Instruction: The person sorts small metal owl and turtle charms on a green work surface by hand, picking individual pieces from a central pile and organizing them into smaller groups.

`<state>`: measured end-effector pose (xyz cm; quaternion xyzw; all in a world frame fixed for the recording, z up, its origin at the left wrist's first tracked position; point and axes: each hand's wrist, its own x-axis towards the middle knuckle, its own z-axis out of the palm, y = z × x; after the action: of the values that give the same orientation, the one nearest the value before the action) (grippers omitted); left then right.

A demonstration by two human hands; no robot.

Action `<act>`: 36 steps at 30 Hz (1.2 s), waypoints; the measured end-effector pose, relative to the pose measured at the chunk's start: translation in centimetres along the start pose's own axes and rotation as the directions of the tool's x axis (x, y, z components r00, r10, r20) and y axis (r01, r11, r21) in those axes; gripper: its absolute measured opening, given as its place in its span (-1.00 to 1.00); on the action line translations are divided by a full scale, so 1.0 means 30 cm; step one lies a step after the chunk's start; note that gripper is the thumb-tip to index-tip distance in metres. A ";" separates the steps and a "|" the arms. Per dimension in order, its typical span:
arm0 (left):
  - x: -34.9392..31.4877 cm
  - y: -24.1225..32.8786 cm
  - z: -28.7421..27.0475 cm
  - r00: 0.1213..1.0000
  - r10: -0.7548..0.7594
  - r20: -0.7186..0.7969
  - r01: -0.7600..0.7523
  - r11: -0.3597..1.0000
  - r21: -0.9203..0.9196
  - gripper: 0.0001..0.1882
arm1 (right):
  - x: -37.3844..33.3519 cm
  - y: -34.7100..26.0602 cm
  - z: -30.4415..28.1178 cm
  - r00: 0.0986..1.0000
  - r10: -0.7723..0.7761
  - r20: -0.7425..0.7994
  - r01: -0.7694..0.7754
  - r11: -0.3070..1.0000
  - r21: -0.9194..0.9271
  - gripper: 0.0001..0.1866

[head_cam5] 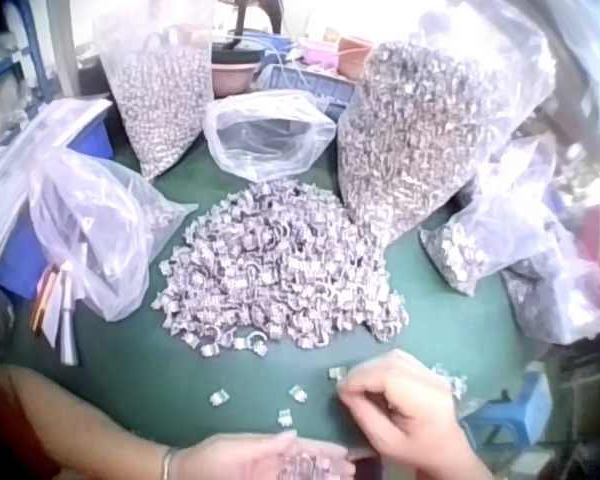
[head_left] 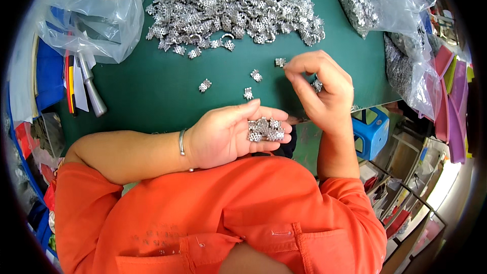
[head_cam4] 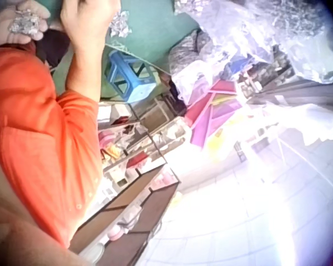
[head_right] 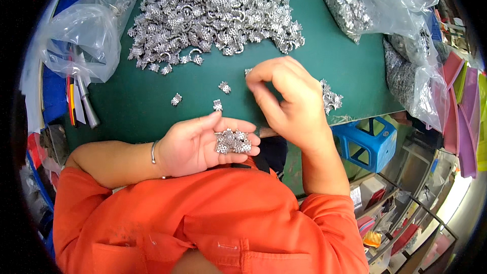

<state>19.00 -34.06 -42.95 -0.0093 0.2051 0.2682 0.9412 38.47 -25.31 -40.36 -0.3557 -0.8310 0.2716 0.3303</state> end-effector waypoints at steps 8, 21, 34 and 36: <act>0.006 -0.014 -0.025 0.994 0.065 0.091 -0.050 0.987 -0.155 -0.32 | -0.081 -0.082 -0.040 0.979 -0.150 0.138 0.126 0.977 0.173 -0.77; 0.002 -0.020 -0.029 0.989 0.070 0.130 -0.050 0.987 -0.152 -0.33 | -0.132 -0.141 0.035 0.942 -0.229 0.243 0.237 0.971 -0.004 -0.76; 0.003 -0.002 0.003 1.000 0.010 -0.028 -0.011 0.999 -0.045 -0.30 | -0.091 0.003 0.046 0.996 0.085 -0.004 -0.084 0.969 -0.233 -0.86; 0.001 0.000 0.005 1.000 0.014 -0.026 -0.015 0.999 -0.044 -0.30 | -0.089 0.002 0.040 0.995 0.098 0.014 -0.091 0.965 -0.245 -0.88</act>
<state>19.08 -34.03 -42.82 -0.0321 0.2114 0.2793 0.9361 39.03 -27.59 -42.13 -0.4294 -0.8444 0.1873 0.2598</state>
